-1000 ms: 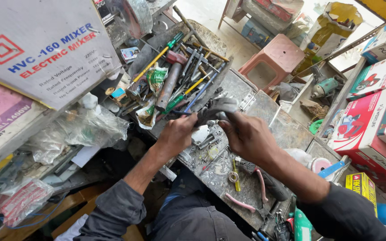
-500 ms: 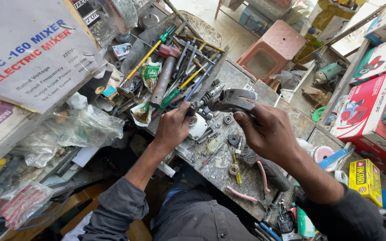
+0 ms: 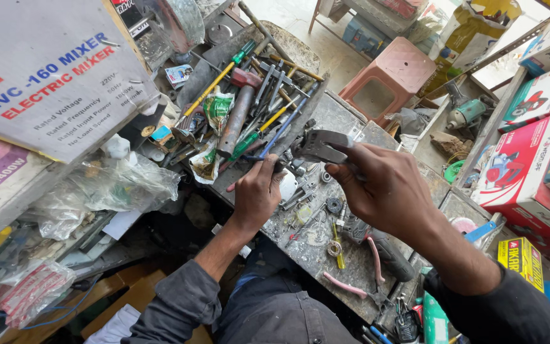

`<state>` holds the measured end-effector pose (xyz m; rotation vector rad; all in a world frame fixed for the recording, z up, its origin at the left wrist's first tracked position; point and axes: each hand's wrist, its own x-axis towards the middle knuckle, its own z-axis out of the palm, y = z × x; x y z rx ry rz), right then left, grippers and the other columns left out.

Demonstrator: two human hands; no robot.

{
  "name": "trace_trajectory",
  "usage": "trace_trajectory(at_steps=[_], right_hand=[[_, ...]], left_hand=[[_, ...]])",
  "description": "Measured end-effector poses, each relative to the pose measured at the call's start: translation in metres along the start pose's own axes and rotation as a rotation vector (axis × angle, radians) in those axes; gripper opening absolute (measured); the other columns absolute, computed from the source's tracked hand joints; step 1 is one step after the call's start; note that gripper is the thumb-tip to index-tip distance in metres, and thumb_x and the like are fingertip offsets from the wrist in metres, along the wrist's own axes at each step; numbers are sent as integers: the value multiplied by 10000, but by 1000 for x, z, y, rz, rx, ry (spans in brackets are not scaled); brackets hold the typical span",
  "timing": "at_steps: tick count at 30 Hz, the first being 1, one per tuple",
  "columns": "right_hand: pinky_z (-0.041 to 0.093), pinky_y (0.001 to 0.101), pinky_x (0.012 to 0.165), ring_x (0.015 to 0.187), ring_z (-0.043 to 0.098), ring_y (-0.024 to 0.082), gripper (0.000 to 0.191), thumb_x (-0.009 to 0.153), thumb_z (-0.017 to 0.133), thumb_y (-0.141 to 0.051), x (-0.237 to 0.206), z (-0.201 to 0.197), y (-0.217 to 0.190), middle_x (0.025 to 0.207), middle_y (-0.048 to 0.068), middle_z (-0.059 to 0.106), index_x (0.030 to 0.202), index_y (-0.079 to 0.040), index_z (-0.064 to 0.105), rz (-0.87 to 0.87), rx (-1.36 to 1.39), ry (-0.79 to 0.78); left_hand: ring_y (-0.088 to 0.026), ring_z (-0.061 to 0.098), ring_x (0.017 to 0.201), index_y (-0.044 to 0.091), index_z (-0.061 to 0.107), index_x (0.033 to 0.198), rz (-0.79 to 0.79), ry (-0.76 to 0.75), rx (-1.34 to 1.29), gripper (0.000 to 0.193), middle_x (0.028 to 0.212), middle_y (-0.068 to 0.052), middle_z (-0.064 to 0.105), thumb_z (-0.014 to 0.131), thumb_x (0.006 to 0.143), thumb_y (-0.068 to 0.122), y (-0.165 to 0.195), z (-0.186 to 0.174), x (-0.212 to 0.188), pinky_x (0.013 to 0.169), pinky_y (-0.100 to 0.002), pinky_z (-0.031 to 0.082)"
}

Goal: The person works at a cluttered workbench repairing an electric mixer machine. They fit a bearing into the mixer housing by hand, use pliers to press and adjust parts, tap components with a hammer, pick up and reposition the housing, and use a power drill on the assembly while handling small screws and fittings.

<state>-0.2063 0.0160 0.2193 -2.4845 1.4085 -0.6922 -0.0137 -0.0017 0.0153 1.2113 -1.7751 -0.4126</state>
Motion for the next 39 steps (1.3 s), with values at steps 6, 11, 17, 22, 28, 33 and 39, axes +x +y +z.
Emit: trace_trajectory(at_steps=[6, 11, 17, 22, 28, 33, 39], right_hand=[[426, 399, 571, 607, 538, 264, 252, 1006, 533, -122, -6, -1, -3, 731, 116, 593, 1178, 5, 667, 106, 386, 424], [414, 426, 509, 545, 561, 294, 159, 974, 677, -164, -3, 35, 20, 645, 136, 576, 941, -8, 682, -30, 24, 50], [378, 412, 482, 455, 508, 264, 144, 984, 672, -175, -21, 14, 24, 592, 114, 526, 965, -35, 701, 84, 84, 89], [373, 409, 473, 464, 517, 259, 162, 978, 677, -183, -23, 13, 21, 619, 110, 542, 993, -25, 707, 38, 109, 100], [390, 397, 488, 492, 535, 219, 138, 983, 691, -165, -18, 3, 12, 637, 92, 567, 960, -30, 705, 35, 70, 88], [461, 365, 596, 632, 574, 151, 126, 1056, 599, -119, -18, -19, -4, 730, 55, 594, 1094, -28, 677, -68, 197, 360], [413, 451, 530, 585, 572, 351, 266, 995, 715, -251, -7, 36, 16, 610, 166, 562, 878, -15, 674, 104, -47, -22]], left_hand=[[-398, 708, 808, 31, 569, 1234, 5, 3, 11, 347, 892, -174, 682, 718, 921, 52, -2, 2, -1, 633, -504, 536], [-403, 705, 825, 23, 565, 1246, 4, 3, 40, 347, 906, -183, 680, 694, 924, 42, -2, 4, -2, 682, -512, 552], [-405, 713, 842, 16, 585, 1249, -65, -61, -33, 320, 957, -200, 714, 696, 955, 74, -5, 1, 1, 657, -502, 541], [-392, 687, 865, 9, 594, 1158, 26, 2, -27, 313, 906, -172, 711, 748, 907, 117, 0, 1, 2, 708, -506, 520], [-346, 662, 812, -1, 590, 1125, 76, -36, 26, 295, 845, -147, 673, 752, 918, 133, 2, 1, 5, 702, -491, 516], [-340, 654, 790, 8, 579, 1111, 72, -46, 42, 271, 830, -140, 654, 738, 925, 125, 4, 0, 7, 687, -495, 513], [-365, 658, 809, 26, 575, 1109, 27, -91, 68, 289, 852, -140, 661, 743, 905, 144, 10, -6, 3, 641, -501, 509]])
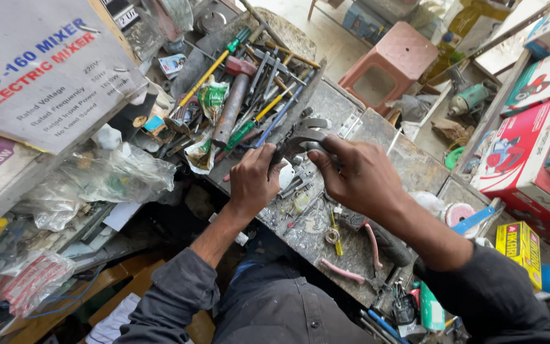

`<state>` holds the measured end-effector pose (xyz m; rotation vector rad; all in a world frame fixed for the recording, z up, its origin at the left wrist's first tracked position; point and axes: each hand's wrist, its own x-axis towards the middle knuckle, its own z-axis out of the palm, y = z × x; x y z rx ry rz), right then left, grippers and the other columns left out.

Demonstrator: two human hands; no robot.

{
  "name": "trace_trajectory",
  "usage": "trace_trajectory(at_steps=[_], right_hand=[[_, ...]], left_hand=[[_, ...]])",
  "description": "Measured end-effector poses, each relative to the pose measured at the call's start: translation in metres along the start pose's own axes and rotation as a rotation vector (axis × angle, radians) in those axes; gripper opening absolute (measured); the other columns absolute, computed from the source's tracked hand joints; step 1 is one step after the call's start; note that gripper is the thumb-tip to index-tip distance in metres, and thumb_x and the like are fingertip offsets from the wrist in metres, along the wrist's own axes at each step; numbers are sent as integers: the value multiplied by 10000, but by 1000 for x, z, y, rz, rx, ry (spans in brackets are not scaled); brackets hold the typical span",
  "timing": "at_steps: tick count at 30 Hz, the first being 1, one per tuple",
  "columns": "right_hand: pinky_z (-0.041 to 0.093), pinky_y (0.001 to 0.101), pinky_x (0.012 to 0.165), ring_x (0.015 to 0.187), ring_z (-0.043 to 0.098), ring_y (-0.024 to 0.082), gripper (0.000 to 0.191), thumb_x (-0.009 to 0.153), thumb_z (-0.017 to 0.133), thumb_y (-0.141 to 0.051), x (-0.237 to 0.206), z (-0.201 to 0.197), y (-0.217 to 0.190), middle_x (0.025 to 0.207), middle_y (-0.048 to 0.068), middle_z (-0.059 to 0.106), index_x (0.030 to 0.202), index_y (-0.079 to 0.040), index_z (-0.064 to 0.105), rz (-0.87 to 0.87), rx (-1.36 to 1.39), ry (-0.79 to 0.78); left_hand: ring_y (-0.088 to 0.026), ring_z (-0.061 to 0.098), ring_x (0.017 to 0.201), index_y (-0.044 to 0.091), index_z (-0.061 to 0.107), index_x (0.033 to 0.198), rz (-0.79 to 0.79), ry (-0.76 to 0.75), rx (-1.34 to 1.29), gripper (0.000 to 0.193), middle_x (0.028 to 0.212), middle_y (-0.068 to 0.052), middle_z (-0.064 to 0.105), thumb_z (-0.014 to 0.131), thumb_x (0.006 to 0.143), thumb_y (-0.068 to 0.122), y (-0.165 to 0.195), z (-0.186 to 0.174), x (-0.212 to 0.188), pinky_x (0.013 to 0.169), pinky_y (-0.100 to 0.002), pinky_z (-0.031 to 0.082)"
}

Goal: The person works at a cluttered workbench repairing an electric mixer machine. They fit a bearing into the mixer housing by hand, use pliers to press and adjust parts, tap components with a hammer, pick up and reposition the housing, and use a power drill on the assembly while handling small screws and fittings.

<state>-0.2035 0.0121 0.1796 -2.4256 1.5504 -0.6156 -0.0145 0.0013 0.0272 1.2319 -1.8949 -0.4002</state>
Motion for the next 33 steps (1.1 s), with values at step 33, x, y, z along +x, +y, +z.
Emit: trace_trajectory(at_steps=[33], right_hand=[[376, 429, 505, 501, 522, 298, 208, 992, 696, -211, -11, -23, 12, 612, 126, 531, 891, -32, 664, 11, 155, 87]], left_hand=[[-386, 668, 878, 25, 598, 1159, -4, -32, -132, 318, 913, -166, 679, 757, 904, 128, -7, -3, 0, 710, -501, 510]])
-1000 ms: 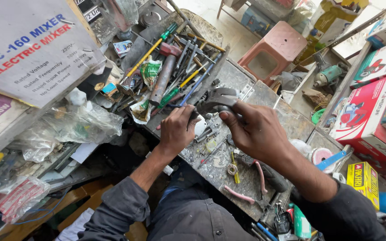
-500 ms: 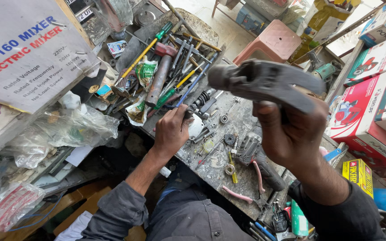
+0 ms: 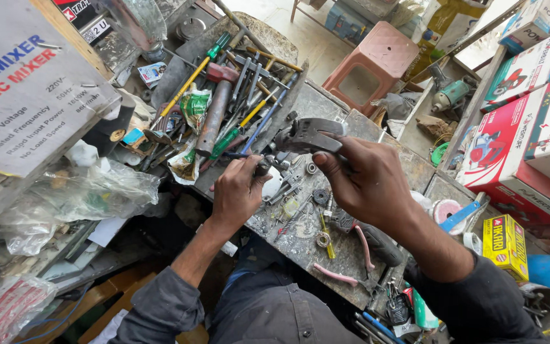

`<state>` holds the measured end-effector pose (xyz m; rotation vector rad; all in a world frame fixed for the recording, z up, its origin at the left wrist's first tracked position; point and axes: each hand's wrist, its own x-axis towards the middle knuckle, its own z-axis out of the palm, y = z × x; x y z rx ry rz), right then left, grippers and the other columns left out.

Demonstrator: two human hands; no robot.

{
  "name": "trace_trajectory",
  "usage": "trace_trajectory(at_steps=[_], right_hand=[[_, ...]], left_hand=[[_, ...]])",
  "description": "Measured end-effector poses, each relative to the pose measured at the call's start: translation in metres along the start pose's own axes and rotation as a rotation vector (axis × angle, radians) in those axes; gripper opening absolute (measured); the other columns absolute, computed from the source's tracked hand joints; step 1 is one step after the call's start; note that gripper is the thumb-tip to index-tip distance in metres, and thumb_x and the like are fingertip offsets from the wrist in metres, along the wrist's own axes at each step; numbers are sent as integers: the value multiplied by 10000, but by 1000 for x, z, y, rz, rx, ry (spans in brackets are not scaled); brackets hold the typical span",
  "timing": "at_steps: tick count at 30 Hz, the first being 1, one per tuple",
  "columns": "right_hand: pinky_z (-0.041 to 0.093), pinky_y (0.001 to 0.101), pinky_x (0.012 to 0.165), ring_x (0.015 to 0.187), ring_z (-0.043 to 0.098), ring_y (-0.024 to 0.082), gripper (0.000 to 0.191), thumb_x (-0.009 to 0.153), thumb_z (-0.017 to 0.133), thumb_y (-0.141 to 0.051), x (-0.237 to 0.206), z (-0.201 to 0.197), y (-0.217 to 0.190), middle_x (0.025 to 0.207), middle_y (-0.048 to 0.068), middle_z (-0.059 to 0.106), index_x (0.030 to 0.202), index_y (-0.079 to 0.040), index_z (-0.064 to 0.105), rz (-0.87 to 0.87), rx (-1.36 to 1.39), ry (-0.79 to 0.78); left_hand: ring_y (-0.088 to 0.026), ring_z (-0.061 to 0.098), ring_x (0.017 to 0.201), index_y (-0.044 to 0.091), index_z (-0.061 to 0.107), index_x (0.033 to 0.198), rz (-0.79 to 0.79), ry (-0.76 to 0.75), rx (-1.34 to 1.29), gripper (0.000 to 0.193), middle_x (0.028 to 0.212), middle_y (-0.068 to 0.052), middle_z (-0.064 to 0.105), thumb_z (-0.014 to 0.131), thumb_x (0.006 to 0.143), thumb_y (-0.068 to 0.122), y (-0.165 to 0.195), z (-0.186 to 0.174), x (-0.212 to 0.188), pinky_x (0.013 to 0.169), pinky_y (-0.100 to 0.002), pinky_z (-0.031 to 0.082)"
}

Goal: The person works at a cluttered workbench repairing an electric mixer machine. They fit a bearing into the mixer housing by hand, use pliers to press and adjust parts, tap components with a hammer, pick up and reposition the housing, and use a power drill on the assembly while handling small screws and fittings.

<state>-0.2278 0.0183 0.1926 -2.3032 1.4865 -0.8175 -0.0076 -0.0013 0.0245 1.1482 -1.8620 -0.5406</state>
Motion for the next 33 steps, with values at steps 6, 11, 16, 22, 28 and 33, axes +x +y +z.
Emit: trace_trajectory(at_steps=[6, 11, 16, 22, 28, 33], right_hand=[[432, 387, 559, 579, 573, 273, 151, 1030, 647, -176, -3, -13, -15, 696, 108, 574, 1037, -30, 684, -148, 70, 160], [453, 408, 555, 575, 590, 295, 177, 1018, 673, -214, 7, 22, -6, 726, 129, 608, 1008, -38, 668, -97, -4, -79], [430, 388, 506, 524, 569, 254, 280, 1001, 643, -252, -8, 29, 17, 650, 131, 597, 1157, -23, 686, 20, 99, 11], [425, 421, 538, 505, 556, 263, 316, 1021, 667, -321, -54, 46, 77, 588, 145, 567, 1100, -17, 702, 480, 23, 143], [531, 492, 744, 805, 700, 391, 522, 863, 675, -168, -84, 92, 151, 909, 228, 708, 1362, -33, 597, 596, -250, 98], [501, 518, 835, 947, 682, 419, 534, 859, 672, -164, -86, 115, 164, 1051, 208, 709, 1381, -102, 575, 735, -419, -17]], left_hand=[[-383, 652, 894, 28, 588, 1177, 49, -26, 20, 326, 905, -162, 666, 746, 905, 114, 0, -2, 3, 745, -501, 505], [-395, 642, 889, 37, 568, 1147, 63, -23, 86, 312, 905, -167, 650, 756, 916, 130, 2, -2, 3, 725, -508, 498], [-364, 659, 808, 31, 589, 1175, -9, -46, 96, 343, 853, -142, 658, 755, 901, 156, 1, -2, 4, 661, -504, 497], [-335, 686, 791, 44, 603, 1076, -85, 2, -60, 249, 868, -128, 676, 751, 941, 191, 13, -4, 10, 678, -484, 501], [-388, 677, 778, 28, 609, 1030, -83, -85, 109, 248, 837, -179, 667, 721, 919, 219, 8, -27, 52, 699, -521, 508], [-406, 676, 830, 30, 643, 969, -73, -275, 429, 231, 863, -208, 686, 701, 916, 246, -19, -14, 86, 743, -536, 524]])
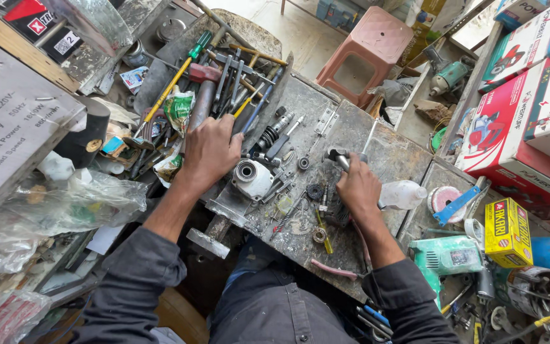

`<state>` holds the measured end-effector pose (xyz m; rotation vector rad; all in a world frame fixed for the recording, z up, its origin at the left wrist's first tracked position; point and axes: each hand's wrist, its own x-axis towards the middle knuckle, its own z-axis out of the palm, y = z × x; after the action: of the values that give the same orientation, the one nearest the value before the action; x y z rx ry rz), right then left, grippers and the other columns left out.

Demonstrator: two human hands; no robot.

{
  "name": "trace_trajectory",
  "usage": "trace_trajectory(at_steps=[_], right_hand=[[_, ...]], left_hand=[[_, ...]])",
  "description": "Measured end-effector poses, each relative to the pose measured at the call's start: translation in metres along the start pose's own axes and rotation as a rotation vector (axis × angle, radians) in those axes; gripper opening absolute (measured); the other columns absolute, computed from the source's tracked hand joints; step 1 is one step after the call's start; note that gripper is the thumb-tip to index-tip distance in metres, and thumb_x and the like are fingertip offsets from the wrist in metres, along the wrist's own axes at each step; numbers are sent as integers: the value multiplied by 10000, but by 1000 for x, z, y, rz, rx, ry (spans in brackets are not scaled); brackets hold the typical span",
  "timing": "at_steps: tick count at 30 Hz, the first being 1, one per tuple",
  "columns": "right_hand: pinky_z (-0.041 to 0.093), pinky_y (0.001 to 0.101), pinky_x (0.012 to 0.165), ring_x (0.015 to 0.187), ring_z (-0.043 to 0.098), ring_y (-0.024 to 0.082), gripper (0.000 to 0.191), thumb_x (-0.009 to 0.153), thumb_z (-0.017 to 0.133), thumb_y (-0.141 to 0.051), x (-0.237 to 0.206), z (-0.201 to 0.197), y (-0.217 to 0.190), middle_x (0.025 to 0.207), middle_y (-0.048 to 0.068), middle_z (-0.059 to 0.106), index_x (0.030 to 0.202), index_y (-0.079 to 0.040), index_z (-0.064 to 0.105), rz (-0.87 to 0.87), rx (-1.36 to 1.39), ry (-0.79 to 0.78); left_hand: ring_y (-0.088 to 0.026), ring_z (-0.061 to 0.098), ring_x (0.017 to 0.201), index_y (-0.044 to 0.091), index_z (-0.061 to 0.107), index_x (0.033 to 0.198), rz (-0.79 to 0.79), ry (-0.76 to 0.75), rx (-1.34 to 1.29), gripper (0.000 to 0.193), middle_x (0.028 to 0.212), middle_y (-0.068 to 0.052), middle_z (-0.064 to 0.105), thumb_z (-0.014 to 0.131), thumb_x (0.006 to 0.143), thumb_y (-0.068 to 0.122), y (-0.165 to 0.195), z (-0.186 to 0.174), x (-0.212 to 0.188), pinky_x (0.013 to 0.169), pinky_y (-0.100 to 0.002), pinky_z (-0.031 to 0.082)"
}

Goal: The person works at a cluttered workbench repairing an electric mixer machine. They fit a bearing into the mixer housing by hand, use pliers to press and adjust parts, tap components with a hammer, pick up and reposition the housing, and use a power drill on the assembly while handling small screws and fittings.

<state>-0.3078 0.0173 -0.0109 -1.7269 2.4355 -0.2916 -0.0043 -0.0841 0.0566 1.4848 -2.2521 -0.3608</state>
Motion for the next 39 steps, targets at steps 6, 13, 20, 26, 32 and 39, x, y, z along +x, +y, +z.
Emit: trace_trajectory(at_steps=[6, 13, 20, 26, 32, 39], right_hand=[[414, 479, 899, 1039, 643, 288, 396, 832, 701, -148, 10, -1, -10, 1023, 95, 715, 1227, -151, 683, -121, -278, 158], [376, 452, 874, 1053, 600, 281, 472, 790, 759, -195, 2, 4, -10, 1088, 106, 669, 1249, -114, 686, -188, -233, 192], [361, 444, 914, 913, 593, 225, 235, 902, 746, -215, -30, 15, -6, 1006, 81, 661, 1121, -131, 736, -379, -59, 155], [362, 465, 938, 953, 601, 222, 185, 817, 692, -152, -69, 37, -3, 893, 25, 635, 974, -200, 775, -690, -114, -10], [372, 450, 933, 1007, 575, 231, 227, 758, 654, -119, -64, 44, -1, 914, 41, 598, 963, -162, 742, -748, -233, -105], [398, 423, 883, 993, 575, 265, 111, 802, 642, -117, -70, 45, -8, 930, 94, 580, 905, -77, 648, -808, -242, -99]], left_hand=[[-359, 674, 875, 24, 646, 910, 176, 70, 165, 193, 871, -176, 714, 726, 866, 194, -7, 22, 12, 773, -486, 536], [-317, 665, 877, 54, 647, 975, 167, 29, 321, 110, 861, -150, 704, 711, 892, 86, -12, 26, 16, 779, -445, 525], [-333, 648, 866, 41, 655, 963, 240, 150, 214, 196, 860, -149, 680, 741, 827, 153, -17, 27, 0, 778, -445, 510], [-289, 671, 953, 57, 687, 1076, -103, 140, -297, 163, 964, -115, 705, 676, 967, 177, -7, 22, -59, 838, -441, 515], [-360, 622, 1091, -19, 586, 1224, -44, 121, -311, 775, 1155, -189, 651, 862, 718, 500, 7, 34, -97, 942, -464, 478], [-345, 608, 1124, 5, 602, 1166, -197, -8, -43, 809, 1166, -152, 665, 885, 646, 556, 17, 53, -81, 972, -491, 462]])
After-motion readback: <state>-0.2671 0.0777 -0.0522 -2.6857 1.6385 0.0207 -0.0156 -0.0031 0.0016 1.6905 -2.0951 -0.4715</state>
